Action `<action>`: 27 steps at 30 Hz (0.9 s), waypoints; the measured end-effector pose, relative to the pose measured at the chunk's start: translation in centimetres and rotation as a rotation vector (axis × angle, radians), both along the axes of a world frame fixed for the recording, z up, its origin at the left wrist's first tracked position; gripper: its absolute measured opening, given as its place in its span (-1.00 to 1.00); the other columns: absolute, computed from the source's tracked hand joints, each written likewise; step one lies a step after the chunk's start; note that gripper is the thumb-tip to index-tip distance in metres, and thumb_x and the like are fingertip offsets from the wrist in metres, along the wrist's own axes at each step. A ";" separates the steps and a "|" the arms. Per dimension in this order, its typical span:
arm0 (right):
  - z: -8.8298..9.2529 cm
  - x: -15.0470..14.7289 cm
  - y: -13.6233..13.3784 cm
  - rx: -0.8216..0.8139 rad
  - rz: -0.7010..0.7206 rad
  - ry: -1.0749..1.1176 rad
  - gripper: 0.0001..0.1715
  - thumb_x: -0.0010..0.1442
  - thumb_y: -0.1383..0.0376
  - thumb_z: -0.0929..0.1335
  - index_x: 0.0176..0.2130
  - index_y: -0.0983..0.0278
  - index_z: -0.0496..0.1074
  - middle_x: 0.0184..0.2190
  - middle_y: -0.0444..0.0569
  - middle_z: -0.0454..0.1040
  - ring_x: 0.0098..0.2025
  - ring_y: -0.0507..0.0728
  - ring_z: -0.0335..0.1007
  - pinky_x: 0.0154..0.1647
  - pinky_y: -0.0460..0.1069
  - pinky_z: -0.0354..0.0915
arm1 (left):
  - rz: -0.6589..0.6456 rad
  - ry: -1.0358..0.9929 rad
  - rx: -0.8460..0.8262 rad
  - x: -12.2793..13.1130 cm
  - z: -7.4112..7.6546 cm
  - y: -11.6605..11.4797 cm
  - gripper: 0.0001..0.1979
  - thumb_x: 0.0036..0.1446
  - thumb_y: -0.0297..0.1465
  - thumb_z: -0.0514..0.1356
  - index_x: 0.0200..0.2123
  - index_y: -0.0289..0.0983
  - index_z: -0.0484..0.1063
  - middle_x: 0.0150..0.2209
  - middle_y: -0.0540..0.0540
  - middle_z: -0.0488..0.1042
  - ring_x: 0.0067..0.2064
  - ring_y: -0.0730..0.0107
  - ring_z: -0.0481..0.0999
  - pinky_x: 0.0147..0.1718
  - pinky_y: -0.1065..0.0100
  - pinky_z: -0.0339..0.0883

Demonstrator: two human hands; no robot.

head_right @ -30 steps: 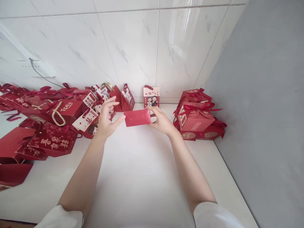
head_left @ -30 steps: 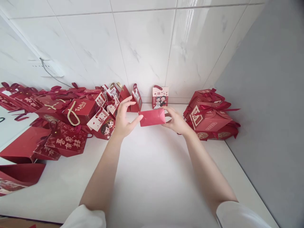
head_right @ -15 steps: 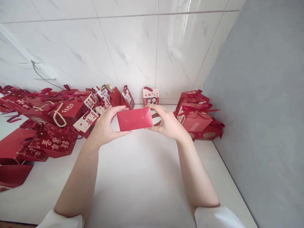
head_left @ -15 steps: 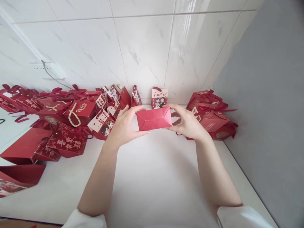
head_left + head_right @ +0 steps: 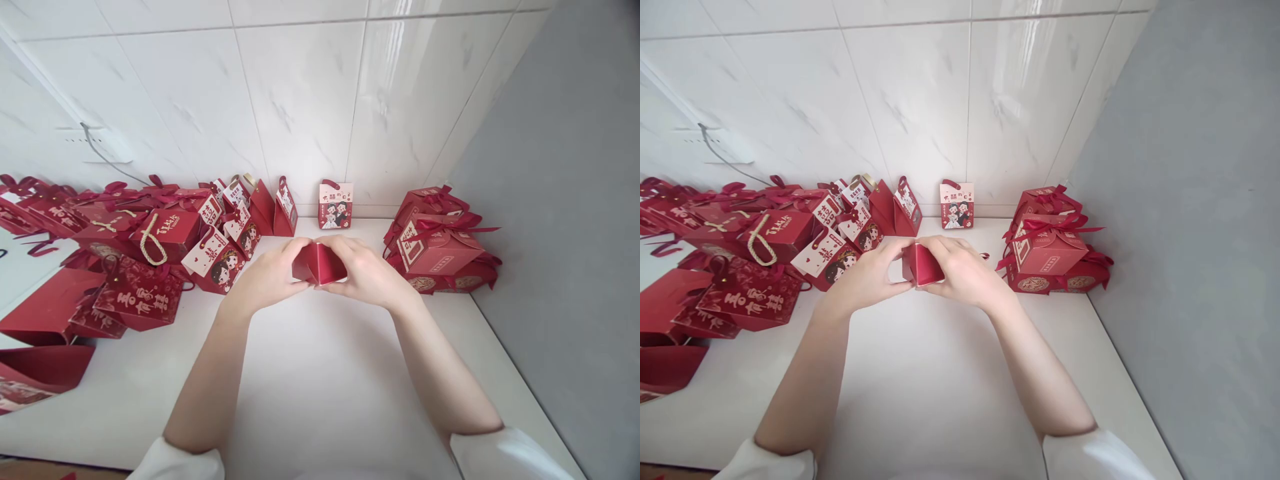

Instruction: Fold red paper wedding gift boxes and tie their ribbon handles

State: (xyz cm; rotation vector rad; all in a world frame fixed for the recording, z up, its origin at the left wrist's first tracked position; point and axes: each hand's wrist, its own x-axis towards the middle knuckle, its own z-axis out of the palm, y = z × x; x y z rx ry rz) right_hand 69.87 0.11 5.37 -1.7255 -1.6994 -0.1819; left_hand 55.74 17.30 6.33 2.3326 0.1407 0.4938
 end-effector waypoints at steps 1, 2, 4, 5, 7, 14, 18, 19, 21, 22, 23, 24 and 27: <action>-0.1 0.3 -0.1 -0.012 -0.011 -0.003 -0.34 0.15 0.22 0.45 0.19 0.13 0.24 0.08 0.03 0.43 0.07 0.32 0.40 0.06 0.25 0.37 | -0.006 -0.006 -0.069 -0.2 0.3 0.3 -0.43 -0.14 -0.43 0.41 0.02 -0.15 0.45 -0.07 -0.09 0.50 0.02 0.01 0.51 0.06 0.10 0.39; -0.1 0.6 -0.4 -0.019 -0.031 -0.010 -0.40 0.17 0.26 0.44 0.17 0.13 0.28 0.05 0.02 0.46 0.05 0.32 0.42 0.04 0.25 0.38 | -0.006 -0.020 -0.123 -0.4 0.6 0.6 -0.44 -0.15 -0.45 0.41 0.00 -0.16 0.46 -0.06 -0.10 0.49 0.03 0.03 0.50 0.08 0.13 0.38; 0.0 1.7 -1.0 -0.021 -0.083 -0.017 -0.58 0.20 0.37 0.38 0.06 0.14 0.40 -0.06 0.00 0.52 -0.03 0.31 0.46 -0.01 0.23 0.39 | 0.016 -0.056 -0.167 -1.1 1.4 1.2 -0.41 -0.17 -0.47 0.42 0.01 -0.18 0.44 0.02 -0.12 0.46 0.07 0.07 0.49 0.07 0.18 0.40; 0.0 2.2 -1.4 -0.014 -0.103 -0.012 -0.64 0.20 0.41 0.35 0.00 0.15 0.46 -0.11 -0.01 0.55 -0.06 0.30 0.48 -0.05 0.21 0.41 | 0.040 -0.065 -0.163 -1.4 1.8 1.5 -0.38 -0.18 -0.47 0.42 0.03 -0.18 0.42 0.07 -0.13 0.43 0.09 0.08 0.47 0.04 0.21 0.42; 0.1 3.1 -2.0 0.025 -0.110 0.006 -0.71 0.22 0.42 0.32 -0.09 0.16 0.51 -0.16 -0.04 0.58 -0.10 0.27 0.50 -0.09 0.17 0.43 | 0.094 -0.054 -0.125 -1.9 2.3 2.0 -0.30 -0.20 -0.45 0.44 0.09 -0.17 0.37 0.13 -0.14 0.39 0.08 0.08 0.47 -0.04 0.25 0.47; 0.5 3.2 -2.7 0.147 -0.090 -0.024 -0.75 0.30 0.36 0.31 -0.11 0.16 0.55 -0.16 -0.05 0.60 -0.08 0.23 0.53 -0.15 0.12 0.47 | 0.168 -0.017 0.108 -2.0 1.9 2.5 -0.24 -0.08 -0.34 0.38 0.21 -0.15 0.21 0.19 -0.15 0.35 0.18 0.03 0.40 -0.02 0.22 0.48; 1.1 2.7 -2.7 0.218 -0.094 -0.094 -0.73 0.31 0.40 0.30 -0.11 0.19 0.56 -0.15 -0.05 0.61 -0.08 0.17 0.54 -0.10 0.07 0.48 | 0.153 -0.088 0.226 -1.9 2.2 2.1 -0.35 0.07 -0.29 0.31 0.21 -0.13 0.16 0.26 -0.16 0.29 0.25 0.09 0.34 0.08 0.16 0.42; 1.2 2.6 -2.7 0.257 -0.099 -0.126 -0.74 0.30 0.41 0.31 -0.11 0.19 0.56 -0.15 -0.06 0.61 -0.07 0.17 0.54 -0.08 0.07 0.47 | 0.160 -0.162 0.275 -1.9 2.2 2.0 -0.38 0.09 -0.28 0.30 0.19 -0.12 0.17 0.27 -0.16 0.28 0.27 0.10 0.32 0.14 0.12 0.37; 1.3 2.4 -2.6 0.366 -0.130 -0.208 -0.73 0.28 0.42 0.35 -0.09 0.16 0.56 -0.13 -0.09 0.61 -0.03 0.17 0.53 -0.04 0.08 0.46 | 0.188 -0.347 0.375 -1.7 1.9 2.2 -0.43 0.11 -0.25 0.30 0.15 -0.10 0.18 0.28 -0.15 0.26 0.30 0.11 0.27 0.23 0.05 0.27; 1.2 2.3 -2.6 0.420 -0.155 -0.249 -0.70 0.26 0.43 0.36 -0.07 0.14 0.55 -0.11 -0.11 0.61 -0.01 0.18 0.52 -0.04 0.09 0.46 | 0.203 -0.435 0.414 -1.6 1.7 2.4 -0.43 0.11 -0.23 0.31 0.13 -0.09 0.17 0.29 -0.15 0.25 0.32 0.11 0.24 0.25 0.02 0.23; 1.2 2.3 -2.5 0.465 -0.183 -0.283 -0.67 0.25 0.44 0.37 -0.05 0.11 0.55 -0.10 -0.12 0.61 0.00 0.19 0.52 -0.04 0.10 0.46 | 0.217 -0.507 0.443 -1.5 1.4 2.5 -0.42 0.10 -0.20 0.32 0.13 -0.07 0.16 0.30 -0.14 0.23 0.33 0.10 0.23 0.26 0.00 0.21; 1.2 2.2 -2.5 0.495 -0.209 -0.307 -0.65 0.24 0.45 0.38 -0.04 0.09 0.54 -0.10 -0.13 0.60 0.01 0.19 0.51 -0.06 0.10 0.46 | 0.229 -0.555 0.461 -1.4 1.2 2.6 -0.40 0.08 -0.17 0.33 0.12 -0.06 0.15 0.31 -0.14 0.21 0.33 0.09 0.21 0.27 -0.02 0.21; 1.2 2.3 -2.5 0.499 -0.244 -0.318 -0.64 0.24 0.44 0.38 -0.03 0.06 0.54 -0.11 -0.14 0.61 0.02 0.21 0.51 -0.07 0.12 0.46 | 0.251 -0.567 0.471 -1.5 1.2 2.6 -0.33 0.03 -0.14 0.36 0.14 -0.03 0.13 0.32 -0.14 0.20 0.34 0.06 0.20 0.25 -0.05 0.23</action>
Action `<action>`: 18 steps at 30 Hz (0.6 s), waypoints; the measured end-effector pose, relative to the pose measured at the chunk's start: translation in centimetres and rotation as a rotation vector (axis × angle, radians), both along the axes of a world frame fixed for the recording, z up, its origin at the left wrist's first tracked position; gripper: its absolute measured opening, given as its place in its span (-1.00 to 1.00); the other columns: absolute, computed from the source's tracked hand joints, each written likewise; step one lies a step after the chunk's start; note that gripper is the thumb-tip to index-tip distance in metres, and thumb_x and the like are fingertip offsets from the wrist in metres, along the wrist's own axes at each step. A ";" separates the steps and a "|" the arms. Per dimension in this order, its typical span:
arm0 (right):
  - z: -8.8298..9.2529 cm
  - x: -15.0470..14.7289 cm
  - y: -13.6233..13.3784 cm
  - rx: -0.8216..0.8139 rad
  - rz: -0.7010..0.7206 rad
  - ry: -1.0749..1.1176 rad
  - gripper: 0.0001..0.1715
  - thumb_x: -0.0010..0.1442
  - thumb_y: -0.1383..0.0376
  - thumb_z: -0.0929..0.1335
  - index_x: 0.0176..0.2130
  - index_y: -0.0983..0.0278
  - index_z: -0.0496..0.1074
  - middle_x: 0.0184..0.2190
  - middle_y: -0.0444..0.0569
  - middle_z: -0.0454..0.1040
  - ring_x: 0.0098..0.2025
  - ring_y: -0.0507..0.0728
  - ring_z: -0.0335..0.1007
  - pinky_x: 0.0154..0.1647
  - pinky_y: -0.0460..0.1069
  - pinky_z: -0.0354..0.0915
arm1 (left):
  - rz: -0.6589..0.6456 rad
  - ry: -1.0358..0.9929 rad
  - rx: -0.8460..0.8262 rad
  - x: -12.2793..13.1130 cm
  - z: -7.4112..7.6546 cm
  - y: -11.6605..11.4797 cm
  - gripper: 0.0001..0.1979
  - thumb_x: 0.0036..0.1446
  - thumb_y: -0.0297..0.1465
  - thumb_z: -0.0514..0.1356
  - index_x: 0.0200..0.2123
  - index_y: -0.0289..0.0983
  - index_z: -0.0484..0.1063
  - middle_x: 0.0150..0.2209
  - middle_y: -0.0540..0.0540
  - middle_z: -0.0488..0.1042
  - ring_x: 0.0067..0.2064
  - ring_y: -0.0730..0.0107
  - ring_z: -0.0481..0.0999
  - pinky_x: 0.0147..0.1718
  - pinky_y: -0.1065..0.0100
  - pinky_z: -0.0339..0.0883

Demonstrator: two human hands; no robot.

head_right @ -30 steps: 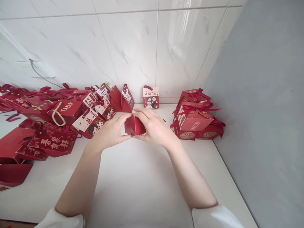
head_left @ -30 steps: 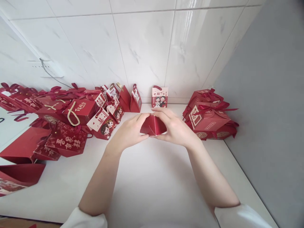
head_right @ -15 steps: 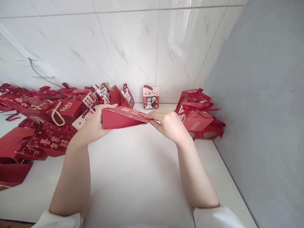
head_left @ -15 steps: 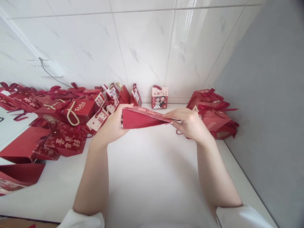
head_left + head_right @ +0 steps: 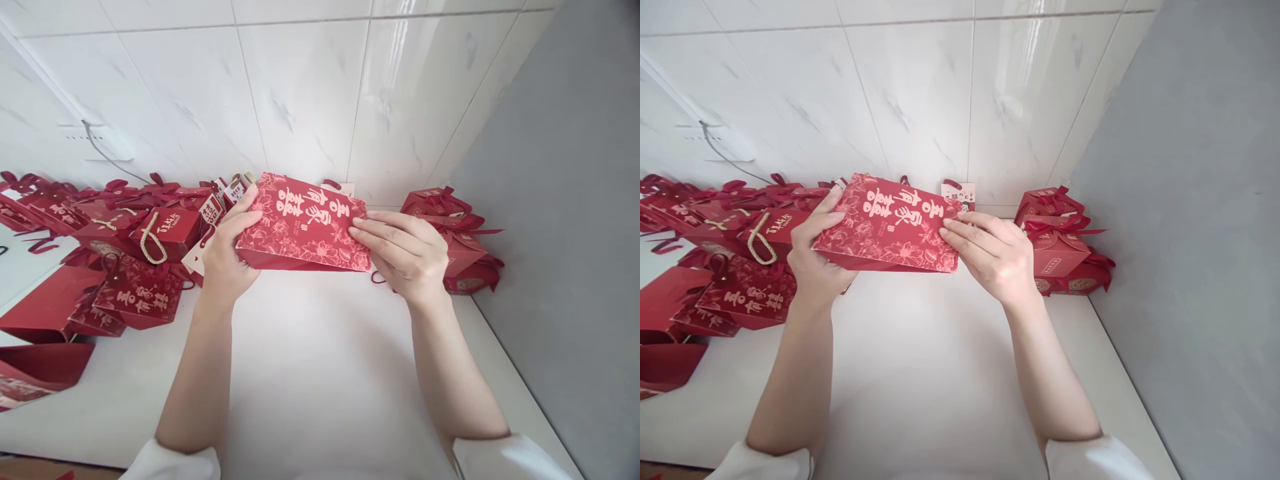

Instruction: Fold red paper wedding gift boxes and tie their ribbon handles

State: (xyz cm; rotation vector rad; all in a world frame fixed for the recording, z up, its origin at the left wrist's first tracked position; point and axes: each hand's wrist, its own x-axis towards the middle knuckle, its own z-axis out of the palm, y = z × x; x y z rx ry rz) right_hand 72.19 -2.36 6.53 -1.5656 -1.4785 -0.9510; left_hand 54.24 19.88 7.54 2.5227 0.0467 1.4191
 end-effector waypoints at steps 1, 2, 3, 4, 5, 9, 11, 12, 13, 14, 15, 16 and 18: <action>0.0 0.1 0.0 -0.008 0.005 0.015 -0.65 0.25 0.43 0.37 -0.05 0.06 0.54 -0.11 -0.14 0.61 0.02 0.21 0.51 -0.06 0.12 0.46 | 0.006 0.034 -0.014 -0.2 0.2 -0.2 -0.33 0.03 -0.14 0.36 0.15 -0.04 0.14 0.31 -0.13 0.21 0.33 0.05 0.21 0.25 -0.04 0.24; 0.1 0.1 -0.1 -0.017 0.019 0.036 -0.67 0.25 0.42 0.36 -0.06 0.06 0.54 -0.11 -0.13 0.61 0.04 0.21 0.50 -0.04 0.13 0.45 | 0.008 0.081 -0.034 -0.4 0.6 -0.4 -0.32 0.02 -0.15 0.36 0.15 -0.05 0.15 0.30 -0.13 0.23 0.32 0.05 0.23 0.23 -0.02 0.26; 0.2 0.2 -0.2 -0.023 0.042 0.065 -0.70 0.26 0.41 0.36 -0.08 0.07 0.55 -0.12 -0.12 0.61 0.05 0.21 0.49 -0.01 0.13 0.44 | 0.008 0.144 -0.065 -0.6 0.9 -0.7 -0.32 0.02 -0.16 0.36 0.16 -0.06 0.17 0.28 -0.12 0.26 0.30 0.05 0.27 0.22 0.02 0.29; 0.3 0.1 -0.3 -0.025 0.070 0.108 -0.74 0.27 0.38 0.36 -0.10 0.09 0.55 -0.13 -0.11 0.61 0.04 0.21 0.49 0.00 0.13 0.44 | 0.003 0.214 -0.109 -0.8 1.3 -0.9 -0.31 0.00 -0.16 0.37 0.17 -0.08 0.19 0.26 -0.12 0.30 0.27 0.06 0.31 0.19 0.06 0.33; 0.4 0.1 -0.4 -0.022 0.096 0.172 -0.77 0.27 0.35 0.36 -0.10 0.10 0.54 -0.14 -0.10 0.61 0.02 0.20 0.49 0.01 0.12 0.43 | -0.009 0.280 -0.172 -1.0 1.6 -1.1 -0.28 -0.02 -0.16 0.37 0.19 -0.10 0.20 0.23 -0.12 0.32 0.24 0.05 0.35 0.16 0.10 0.36; 0.7 -0.5 -0.6 -0.049 0.157 0.558 -0.52 0.26 0.17 0.38 0.15 0.12 0.34 -0.22 -0.07 0.59 -0.16 0.16 0.53 -0.12 0.07 0.48 | -0.150 0.468 -0.686 -0.7 1.8 -1.6 -0.27 0.05 -0.14 0.28 0.27 -0.12 0.15 0.19 -0.15 0.38 0.13 0.06 0.46 0.00 0.16 0.48; 0.8 -0.7 -0.5 -0.122 0.196 0.709 -0.48 0.27 0.11 0.37 0.18 0.11 0.32 -0.23 -0.07 0.57 -0.19 0.14 0.52 -0.17 0.04 0.47 | -0.191 0.556 -1.010 -0.2 1.4 -1.7 -0.38 0.13 -0.11 0.21 0.24 -0.07 0.21 0.15 -0.12 0.42 0.08 0.09 0.50 -0.08 0.19 0.52; 0.9 -0.7 -0.5 -0.169 0.224 0.766 -0.54 0.28 0.08 0.35 0.13 0.12 0.38 -0.23 -0.06 0.57 -0.20 0.13 0.51 -0.18 0.03 0.47 | -0.190 0.595 -1.142 0.0 1.1 -1.6 -0.43 0.15 -0.10 0.19 0.21 -0.06 0.26 0.13 -0.10 0.45 0.06 0.11 0.52 -0.11 0.21 0.53; 0.9 -0.6 -0.6 -0.214 0.250 0.822 -0.60 0.29 0.06 0.33 0.06 0.15 0.46 -0.23 -0.05 0.56 -0.20 0.13 0.50 -0.19 0.02 0.46 | -0.179 0.622 -1.244 0.2 0.9 -1.6 -0.46 0.15 -0.09 0.18 0.19 -0.05 0.30 0.10 -0.09 0.47 0.03 0.13 0.53 -0.14 0.24 0.54; 1.0 -0.5 -0.6 -0.254 0.274 0.880 -0.63 0.31 0.05 0.30 -0.02 0.17 0.51 -0.22 -0.04 0.56 -0.21 0.13 0.49 -0.21 0.01 0.46 | -0.163 0.639 -1.317 0.4 0.7 -1.5 -0.48 0.14 -0.08 0.18 0.16 -0.05 0.34 0.08 -0.09 0.49 0.01 0.15 0.54 -0.19 0.27 0.56; 1.0 -0.4 -0.8 -0.285 0.296 0.938 -0.62 0.33 0.04 0.28 -0.07 0.18 0.54 -0.21 -0.03 0.56 -0.22 0.13 0.49 -0.26 0.00 0.45 | -0.144 0.654 -1.365 0.5 0.5 -1.4 -0.49 0.14 -0.06 0.18 0.14 -0.07 0.36 0.05 -0.10 0.50 -0.01 0.15 0.55 -0.25 0.29 0.57; 1.1 -0.3 -1.0 -0.312 0.318 0.995 -0.60 0.34 0.05 0.25 -0.08 0.18 0.55 -0.20 -0.02 0.55 -0.23 0.13 0.49 -0.31 -0.02 0.44 | -0.126 0.672 -1.393 0.5 0.5 -1.3 -0.48 0.13 -0.05 0.18 0.12 -0.09 0.38 0.04 -0.12 0.51 -0.03 0.13 0.56 -0.33 0.30 0.57; 1.3 -0.1 -1.4 -0.379 0.383 1.085 -0.61 0.35 0.09 0.23 0.01 0.13 0.51 -0.16 -0.02 0.55 -0.22 0.14 0.49 -0.42 -0.04 0.41 | -0.103 0.728 -1.400 0.5 0.5 -1.1 -0.45 0.12 -0.01 0.17 0.13 -0.11 0.38 0.04 -0.15 0.51 -0.07 0.07 0.56 -0.49 0.29 0.55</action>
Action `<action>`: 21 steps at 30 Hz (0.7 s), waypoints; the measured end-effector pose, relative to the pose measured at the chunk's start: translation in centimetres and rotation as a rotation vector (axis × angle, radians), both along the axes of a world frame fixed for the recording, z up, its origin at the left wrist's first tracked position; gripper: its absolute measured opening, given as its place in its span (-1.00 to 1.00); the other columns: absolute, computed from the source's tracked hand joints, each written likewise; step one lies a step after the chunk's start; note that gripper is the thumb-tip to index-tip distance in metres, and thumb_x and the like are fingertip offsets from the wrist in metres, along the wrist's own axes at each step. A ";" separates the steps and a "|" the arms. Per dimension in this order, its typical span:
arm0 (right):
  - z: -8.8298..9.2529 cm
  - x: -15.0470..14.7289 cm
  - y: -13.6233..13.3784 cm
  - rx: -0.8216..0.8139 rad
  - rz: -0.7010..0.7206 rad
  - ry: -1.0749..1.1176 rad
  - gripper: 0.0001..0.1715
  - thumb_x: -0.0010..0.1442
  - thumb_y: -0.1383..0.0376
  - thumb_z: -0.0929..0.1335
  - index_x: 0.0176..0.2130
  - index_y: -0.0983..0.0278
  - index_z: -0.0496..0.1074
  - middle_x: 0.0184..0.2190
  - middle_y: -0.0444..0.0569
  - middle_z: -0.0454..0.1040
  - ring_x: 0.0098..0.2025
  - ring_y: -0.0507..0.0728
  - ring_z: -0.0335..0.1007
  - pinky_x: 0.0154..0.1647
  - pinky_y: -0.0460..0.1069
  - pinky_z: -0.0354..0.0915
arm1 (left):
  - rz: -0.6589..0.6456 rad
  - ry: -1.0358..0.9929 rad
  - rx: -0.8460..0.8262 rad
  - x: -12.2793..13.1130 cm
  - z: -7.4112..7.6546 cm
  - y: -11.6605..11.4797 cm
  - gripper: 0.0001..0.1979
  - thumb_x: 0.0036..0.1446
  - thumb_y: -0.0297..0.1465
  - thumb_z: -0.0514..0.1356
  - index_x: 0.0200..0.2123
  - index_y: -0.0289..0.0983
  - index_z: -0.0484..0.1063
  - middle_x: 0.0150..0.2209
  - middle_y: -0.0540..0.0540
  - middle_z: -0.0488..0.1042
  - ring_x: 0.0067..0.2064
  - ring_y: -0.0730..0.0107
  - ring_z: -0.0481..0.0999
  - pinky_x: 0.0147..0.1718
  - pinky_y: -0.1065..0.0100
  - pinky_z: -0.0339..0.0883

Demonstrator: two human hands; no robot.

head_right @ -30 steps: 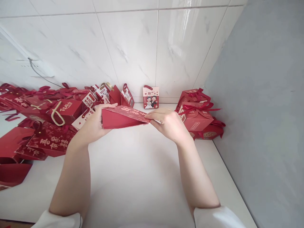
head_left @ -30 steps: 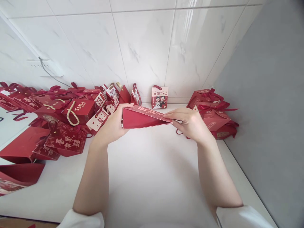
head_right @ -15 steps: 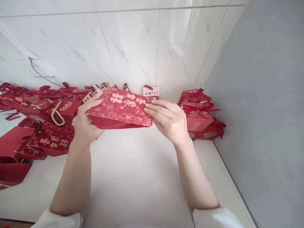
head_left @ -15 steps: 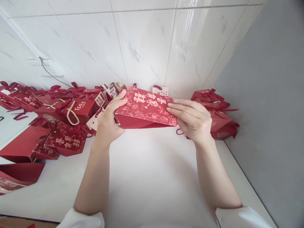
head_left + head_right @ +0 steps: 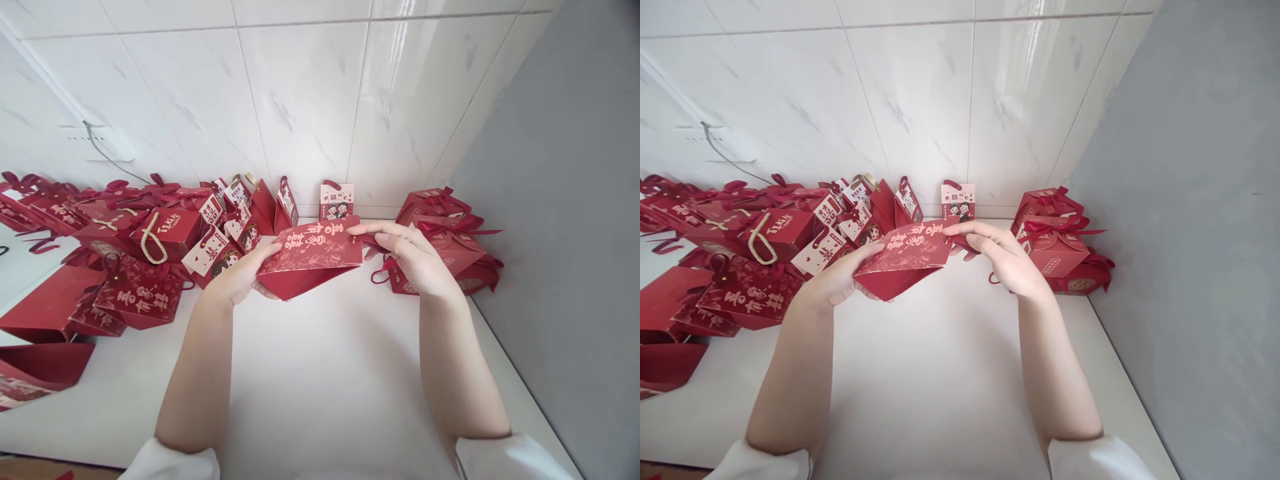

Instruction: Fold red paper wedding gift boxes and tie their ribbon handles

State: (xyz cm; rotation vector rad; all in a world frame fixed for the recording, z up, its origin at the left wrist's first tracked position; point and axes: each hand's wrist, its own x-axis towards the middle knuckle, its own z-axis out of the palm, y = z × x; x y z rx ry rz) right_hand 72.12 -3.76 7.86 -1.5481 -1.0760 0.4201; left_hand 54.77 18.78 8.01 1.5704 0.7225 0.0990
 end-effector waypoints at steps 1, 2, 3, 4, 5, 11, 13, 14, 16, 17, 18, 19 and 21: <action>0.1 0.0 -0.2 -0.015 0.052 0.028 -0.60 0.32 0.11 0.26 0.08 0.10 0.46 -0.12 -0.02 0.54 -0.19 0.15 0.49 -0.44 -0.05 0.40 | -0.019 0.019 0.010 0.0 0.0 0.1 -0.44 0.12 -0.01 0.16 0.14 -0.09 0.36 0.06 -0.14 0.49 -0.07 0.05 0.56 -0.53 0.28 0.54; 0.2 0.0 -0.3 -0.023 0.105 0.042 -0.57 0.28 0.14 0.31 0.12 0.08 0.42 -0.09 -0.02 0.53 -0.16 0.16 0.48 -0.44 -0.05 0.39 | -0.047 0.029 0.024 -0.1 0.1 0.2 -0.45 0.13 -0.01 0.16 0.16 -0.05 0.34 0.10 -0.13 0.47 -0.05 0.04 0.55 -0.55 0.28 0.54; 0.2 0.0 -0.3 -0.022 0.140 0.044 -0.52 0.23 0.15 0.36 0.14 0.08 0.39 -0.05 -0.02 0.52 -0.14 0.16 0.48 -0.42 -0.05 0.39 | -0.079 0.033 0.041 -0.1 0.1 0.3 -0.45 0.14 -0.02 0.15 0.18 -0.01 0.33 0.14 -0.10 0.43 -0.01 0.03 0.53 -0.54 0.28 0.54; 0.2 -0.1 -0.2 -0.013 0.150 0.035 -0.50 0.19 0.16 0.40 0.13 0.10 0.40 -0.02 -0.01 0.51 -0.12 0.16 0.47 -0.39 -0.05 0.39 | -0.111 0.038 0.063 -0.1 0.1 0.3 -0.46 0.15 -0.02 0.14 0.19 0.03 0.31 0.20 -0.07 0.38 0.03 0.03 0.51 -0.51 0.28 0.55; 0.1 -0.2 0.1 0.001 0.135 0.017 -0.53 0.17 0.16 0.42 0.08 0.13 0.43 -0.01 -0.01 0.50 -0.12 0.16 0.47 -0.36 -0.04 0.39 | -0.129 0.057 0.093 -0.1 0.1 0.3 -0.45 0.15 -0.02 0.14 0.20 0.05 0.30 0.26 -0.04 0.31 0.06 0.03 0.49 -0.47 0.28 0.56; -1.8 -1.0 3.2 -0.124 -0.127 -0.240 -0.73 0.23 0.13 0.37 -0.39 0.26 0.49 -0.47 -0.09 0.54 -0.41 0.08 0.41 -0.36 -0.03 0.25 | -0.158 0.232 0.409 -0.4 -0.3 -0.5 -0.33 0.16 0.15 -0.01 0.20 -0.07 0.34 0.28 -0.10 0.29 0.10 0.05 0.48 0.06 0.14 0.39; -2.7 -1.5 4.3 -0.249 -0.174 -0.375 -0.73 0.22 0.17 0.38 -0.46 0.24 0.47 -0.58 -0.13 0.46 -0.50 0.05 0.32 -0.44 -0.04 0.15 | -0.292 0.152 0.526 -0.2 -0.3 -1.1 -0.39 0.20 0.09 0.00 0.18 -0.08 0.37 0.25 -0.05 0.34 0.22 0.08 0.36 0.21 0.19 0.21; -3.1 -1.7 4.8 -0.295 -0.179 -0.427 -0.74 0.22 0.18 0.37 -0.46 0.23 0.47 -0.60 -0.15 0.43 -0.52 0.05 0.29 -0.47 -0.05 0.10 | -0.361 0.108 0.572 0.0 -0.3 -1.3 -0.43 0.21 0.05 0.02 0.17 -0.07 0.38 0.23 -0.02 0.36 0.24 0.11 0.34 0.22 0.22 0.17; -3.8 -2.4 5.5 -0.331 -0.176 -0.480 -0.76 0.23 0.18 0.36 -0.43 0.22 0.47 -0.60 -0.15 0.39 -0.52 0.06 0.27 -0.49 -0.05 0.05 | -0.467 0.041 0.654 0.5 -0.6 -1.7 -0.53 0.22 -0.05 0.05 0.10 -0.11 0.44 0.12 -0.03 0.47 0.13 0.14 0.42 0.12 0.26 0.24; -4.0 -2.7 5.7 -0.317 -0.168 -0.490 -0.77 0.24 0.18 0.35 -0.40 0.21 0.48 -0.57 -0.14 0.40 -0.50 0.06 0.28 -0.49 -0.05 0.07 | -0.501 0.026 0.702 0.8 -0.8 -1.8 -0.58 0.23 -0.11 0.05 0.02 -0.14 0.49 0.00 -0.04 0.54 0.01 0.17 0.48 0.02 0.27 0.30; -4.1 -2.9 5.9 -0.282 -0.154 -0.494 -0.81 0.25 0.18 0.34 -0.33 0.20 0.49 -0.50 -0.13 0.42 -0.48 0.06 0.30 -0.47 -0.05 0.10 | -0.519 0.022 0.760 1.0 -1.0 -1.8 -0.63 0.24 -0.15 0.03 -0.09 -0.18 0.52 -0.15 -0.05 0.57 -0.13 0.21 0.51 -0.11 0.29 0.33; -4.1 -3.1 5.9 -0.233 -0.134 -0.499 -0.84 0.26 0.19 0.34 -0.23 0.19 0.50 -0.41 -0.10 0.45 -0.45 0.05 0.33 -0.43 -0.05 0.16 | -0.526 0.026 0.819 1.2 -1.2 -1.8 -0.66 0.24 -0.19 0.02 -0.21 -0.22 0.53 -0.30 -0.05 0.55 -0.27 0.26 0.48 -0.24 0.30 0.30; -3.9 -3.2 5.8 -0.103 -0.071 -0.544 -0.75 0.28 0.25 0.33 -0.04 0.16 0.45 -0.17 -0.02 0.44 -0.33 0.06 0.40 -0.30 -0.04 0.27 | -0.526 0.035 0.896 1.4 -1.7 -1.7 -0.67 0.24 -0.24 0.00 -0.41 -0.25 0.45 -0.49 -0.02 0.40 -0.45 0.36 0.33 -0.42 0.32 0.16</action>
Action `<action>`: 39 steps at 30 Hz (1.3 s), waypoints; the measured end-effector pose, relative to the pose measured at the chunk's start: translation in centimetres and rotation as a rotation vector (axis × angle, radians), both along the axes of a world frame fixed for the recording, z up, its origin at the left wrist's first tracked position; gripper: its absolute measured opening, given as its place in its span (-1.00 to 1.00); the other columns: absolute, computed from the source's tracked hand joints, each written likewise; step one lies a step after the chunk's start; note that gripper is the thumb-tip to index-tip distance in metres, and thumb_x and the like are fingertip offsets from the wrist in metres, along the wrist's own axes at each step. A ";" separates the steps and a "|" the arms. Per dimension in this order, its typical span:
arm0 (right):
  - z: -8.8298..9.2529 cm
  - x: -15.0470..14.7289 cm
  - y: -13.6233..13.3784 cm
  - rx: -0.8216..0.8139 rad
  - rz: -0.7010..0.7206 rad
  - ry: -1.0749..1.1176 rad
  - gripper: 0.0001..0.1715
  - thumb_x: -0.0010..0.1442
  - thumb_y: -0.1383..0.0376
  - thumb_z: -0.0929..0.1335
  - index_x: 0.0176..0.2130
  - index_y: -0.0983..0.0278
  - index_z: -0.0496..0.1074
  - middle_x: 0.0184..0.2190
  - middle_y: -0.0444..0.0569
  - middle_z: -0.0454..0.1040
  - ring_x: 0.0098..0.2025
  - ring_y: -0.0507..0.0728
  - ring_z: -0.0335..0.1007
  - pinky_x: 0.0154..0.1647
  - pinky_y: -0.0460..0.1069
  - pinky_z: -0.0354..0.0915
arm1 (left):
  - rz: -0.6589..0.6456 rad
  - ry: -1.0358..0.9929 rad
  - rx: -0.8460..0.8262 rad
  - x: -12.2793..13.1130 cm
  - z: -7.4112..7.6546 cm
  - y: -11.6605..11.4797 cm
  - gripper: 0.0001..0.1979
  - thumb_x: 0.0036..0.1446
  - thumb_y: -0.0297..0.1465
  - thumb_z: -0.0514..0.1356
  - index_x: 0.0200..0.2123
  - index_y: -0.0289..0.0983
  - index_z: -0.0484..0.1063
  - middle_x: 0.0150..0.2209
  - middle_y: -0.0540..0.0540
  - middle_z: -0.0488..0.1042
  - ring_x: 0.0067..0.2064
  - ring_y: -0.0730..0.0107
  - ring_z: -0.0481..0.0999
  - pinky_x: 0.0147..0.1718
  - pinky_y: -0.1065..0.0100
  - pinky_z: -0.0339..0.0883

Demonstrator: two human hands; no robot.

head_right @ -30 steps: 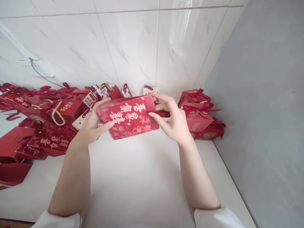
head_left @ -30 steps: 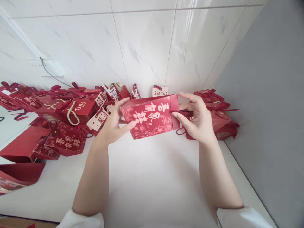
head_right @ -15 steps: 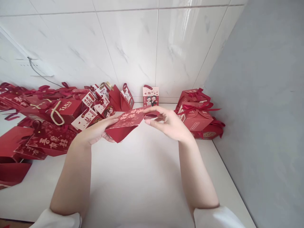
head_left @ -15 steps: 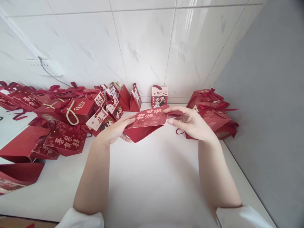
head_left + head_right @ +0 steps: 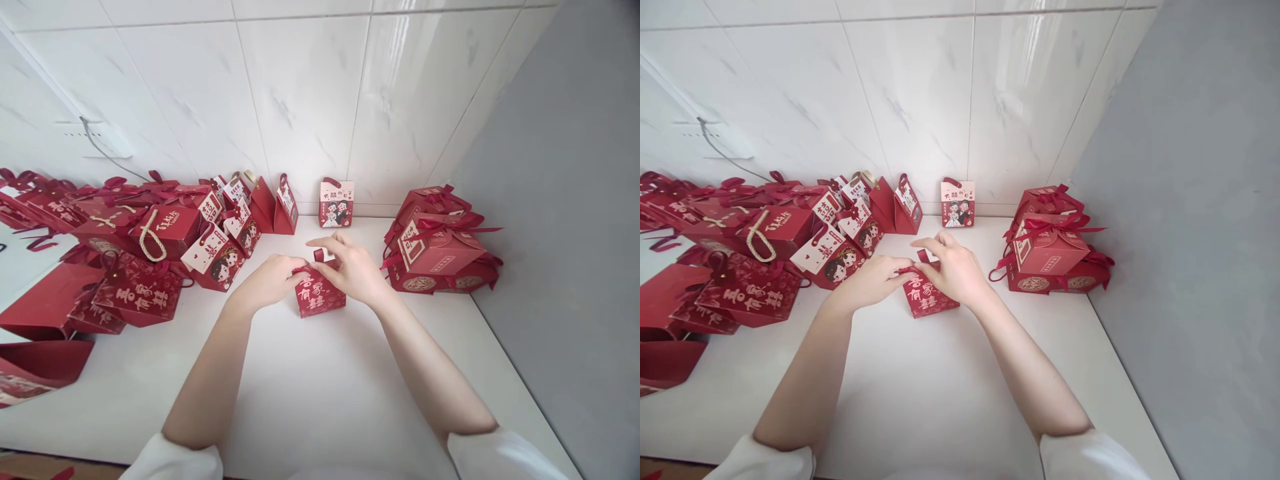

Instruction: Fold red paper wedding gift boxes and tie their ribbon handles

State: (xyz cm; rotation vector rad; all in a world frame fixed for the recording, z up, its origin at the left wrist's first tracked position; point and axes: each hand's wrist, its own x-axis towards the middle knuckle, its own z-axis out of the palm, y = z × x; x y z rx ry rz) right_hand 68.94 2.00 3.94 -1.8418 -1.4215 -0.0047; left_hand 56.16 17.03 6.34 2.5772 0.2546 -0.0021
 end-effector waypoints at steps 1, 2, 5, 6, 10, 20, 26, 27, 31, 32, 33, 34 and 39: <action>0.1 0.1 -0.2 0.044 0.061 -0.035 -0.73 0.29 0.29 0.31 -0.01 0.15 0.44 -0.08 0.02 0.41 -0.24 0.08 0.42 -0.23 -0.02 0.30 | -0.001 -0.004 0.011 0.0 -0.1 0.0 -0.68 0.24 -0.25 0.00 -0.47 -0.25 0.40 -0.53 0.00 0.34 -0.49 0.39 0.26 -0.46 0.33 0.09; 0.3 0.4 -0.4 0.068 0.125 -0.067 -0.74 0.30 0.33 0.29 -0.03 0.16 0.45 -0.04 0.04 0.39 -0.18 0.10 0.42 -0.17 0.00 0.32 | -0.004 -0.010 0.008 0.0 -0.2 0.1 -0.68 0.24 -0.27 0.00 -0.50 -0.25 0.35 -0.55 0.01 0.28 -0.51 0.41 0.21 -0.49 0.33 0.03; 0.9 1.6 -1.4 0.048 0.245 -0.068 -0.81 0.30 0.40 0.27 -0.19 0.21 0.47 -0.15 -0.01 0.47 -0.16 0.11 0.43 -0.12 0.02 0.32 | -0.024 -0.010 -0.032 -0.2 0.1 0.1 -0.70 0.23 -0.30 0.01 -0.53 -0.25 0.32 -0.56 0.02 0.22 -0.51 0.43 0.16 -0.49 0.34 -0.02; 1.1 2.2 -1.8 0.027 0.250 -0.041 -0.83 0.28 0.40 0.29 -0.22 0.22 0.47 -0.21 -0.04 0.49 -0.19 0.11 0.43 -0.12 0.02 0.33 | -0.033 -0.003 -0.043 -0.3 0.3 0.1 -0.71 0.23 -0.31 0.00 -0.52 -0.25 0.34 -0.56 0.02 0.23 -0.50 0.43 0.16 -0.49 0.34 -0.02; 1.8 3.9 -3.4 -0.062 0.223 0.053 -0.93 0.22 0.36 0.36 -0.25 0.22 0.47 -0.25 -0.09 0.54 -0.20 0.11 0.47 -0.13 0.01 0.34 | -0.052 0.044 -0.054 -0.4 0.8 0.1 -0.71 0.24 -0.32 -0.01 -0.35 -0.22 0.49 -0.49 0.02 0.34 -0.46 0.41 0.22 -0.45 0.38 0.03; 1.5 4.4 -4.0 -0.214 0.271 0.138 -0.90 0.18 0.39 0.35 -0.25 0.20 0.39 -0.28 -0.10 0.54 -0.22 0.11 0.49 -0.18 0.01 0.36 | -0.073 0.069 -0.058 -0.4 0.8 0.0 -0.67 0.24 -0.31 -0.03 -0.23 -0.20 0.54 -0.44 0.01 0.42 -0.43 0.40 0.27 -0.42 0.39 0.07; 1.3 4.2 -3.6 -0.215 0.242 0.078 -0.93 0.19 0.39 0.33 -0.31 0.21 0.37 -0.34 -0.11 0.52 -0.27 0.11 0.48 -0.21 0.00 0.33 | -0.070 0.070 -0.055 -0.4 0.7 0.2 -0.67 0.24 -0.29 -0.02 -0.28 -0.21 0.54 -0.45 0.00 0.44 -0.43 0.39 0.30 -0.43 0.38 0.09; 1.2 4.2 -3.6 -0.209 0.233 0.087 -0.93 0.20 0.38 0.33 -0.27 0.20 0.37 -0.32 -0.10 0.52 -0.26 0.11 0.48 -0.20 0.00 0.34 | -0.070 0.071 -0.059 -0.4 0.7 0.3 -0.67 0.23 -0.29 -0.01 -0.29 -0.21 0.54 -0.44 0.00 0.45 -0.42 0.39 0.31 -0.42 0.38 0.11; 1.1 3.9 -3.4 -0.232 0.223 0.126 -0.72 0.21 0.33 0.35 -0.04 0.19 0.38 -0.21 -0.04 0.55 -0.19 0.14 0.49 -0.15 0.04 0.36 | -0.075 0.056 -0.061 -0.6 0.6 0.5 -0.68 0.22 -0.30 0.01 -0.24 -0.17 0.57 -0.34 -0.01 0.55 -0.36 0.33 0.41 -0.37 0.36 0.21; 1.1 3.7 -3.3 -0.253 0.238 0.124 -0.72 0.22 0.29 0.36 -0.04 0.18 0.39 -0.21 -0.03 0.56 -0.19 0.15 0.49 -0.15 0.04 0.36 | -0.072 0.037 -0.055 -0.6 0.6 0.5 -0.68 0.23 -0.31 0.01 -0.21 -0.16 0.57 -0.29 -0.01 0.57 -0.32 0.30 0.45 -0.32 0.35 0.24; 1.2 3.6 -3.3 -0.269 0.251 0.118 -0.74 0.23 0.24 0.37 -0.05 0.19 0.41 -0.21 -0.03 0.56 -0.18 0.15 0.49 -0.15 0.04 0.35 | -0.063 0.006 -0.043 -0.6 0.5 0.5 -0.68 0.23 -0.32 0.01 -0.18 -0.15 0.57 -0.24 -0.02 0.58 -0.25 0.28 0.48 -0.26 0.34 0.28; 1.3 3.4 -3.2 -0.278 0.257 0.112 -0.75 0.23 0.19 0.37 -0.07 0.19 0.44 -0.22 -0.04 0.56 -0.19 0.15 0.49 -0.15 0.03 0.35 | -0.045 -0.035 -0.028 -0.6 0.4 0.5 -0.67 0.23 -0.34 0.01 -0.13 -0.14 0.56 -0.16 -0.03 0.58 -0.17 0.25 0.50 -0.18 0.32 0.30; 1.7 2.2 -3.2 -0.363 0.216 0.032 -0.77 0.31 0.18 0.29 -0.26 0.20 0.50 -0.38 -0.07 0.54 -0.33 0.13 0.45 -0.30 -0.02 0.27 | 0.025 -0.152 0.018 -0.8 0.2 0.3 -0.65 0.21 -0.32 0.07 0.01 -0.12 0.51 0.12 -0.03 0.46 0.07 0.18 0.45 0.03 0.25 0.28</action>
